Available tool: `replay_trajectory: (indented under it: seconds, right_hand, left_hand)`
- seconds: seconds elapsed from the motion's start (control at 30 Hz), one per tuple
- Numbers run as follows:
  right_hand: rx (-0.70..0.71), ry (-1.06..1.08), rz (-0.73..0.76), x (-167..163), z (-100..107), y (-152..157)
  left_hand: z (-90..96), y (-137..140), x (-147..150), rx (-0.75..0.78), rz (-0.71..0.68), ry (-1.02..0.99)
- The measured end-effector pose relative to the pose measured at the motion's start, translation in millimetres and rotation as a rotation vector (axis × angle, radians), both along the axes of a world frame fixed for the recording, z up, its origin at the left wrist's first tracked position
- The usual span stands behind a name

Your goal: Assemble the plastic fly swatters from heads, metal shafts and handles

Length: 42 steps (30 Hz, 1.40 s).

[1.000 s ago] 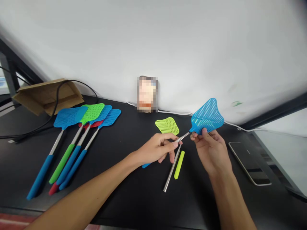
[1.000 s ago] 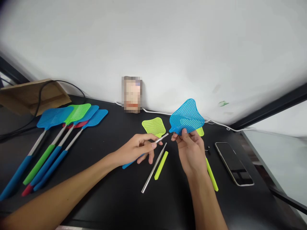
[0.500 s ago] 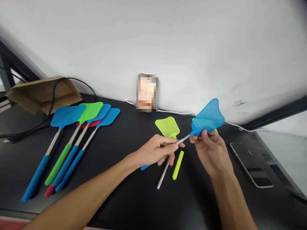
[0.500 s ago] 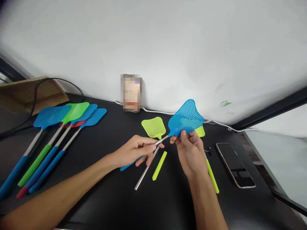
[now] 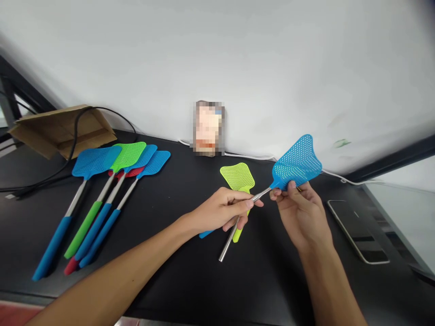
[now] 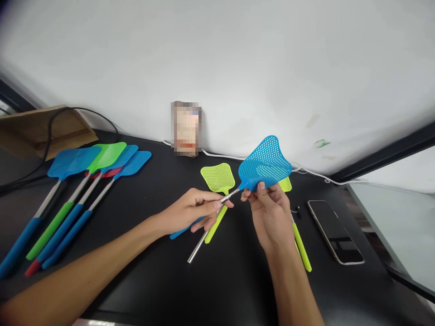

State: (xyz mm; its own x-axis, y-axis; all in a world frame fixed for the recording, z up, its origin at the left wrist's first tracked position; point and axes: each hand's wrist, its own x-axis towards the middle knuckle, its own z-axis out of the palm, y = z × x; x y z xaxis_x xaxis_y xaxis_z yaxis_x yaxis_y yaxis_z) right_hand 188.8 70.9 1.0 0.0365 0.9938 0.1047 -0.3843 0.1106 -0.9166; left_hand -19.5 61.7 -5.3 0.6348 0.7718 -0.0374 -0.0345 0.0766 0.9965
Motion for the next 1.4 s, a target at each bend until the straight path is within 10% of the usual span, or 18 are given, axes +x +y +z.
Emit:
replay_trajectory:
  seconds: [0.43, 0.83, 1.23, 1.4]
  right_hand:
    - [0.08, -0.145, -0.093, -15, -7, -7]
    - [0.027, -0.482, -0.41, -28, -17, -22]
    - [0.121, -0.732, 0.07, -58, -2, -67]
    - [-0.017, -0.976, -0.276, -27, -13, -115]
  left_hand:
    - [-1.1, -1, -1, 0.111, 0.134, -0.002]
    - [-19.3, -5, -2, 1.248, 0.424, 0.894]
    - [18.2, -31, 14, 0.444, 0.541, 0.033]
    - [9.6, -32, 21, 0.565, 0.344, 0.064]
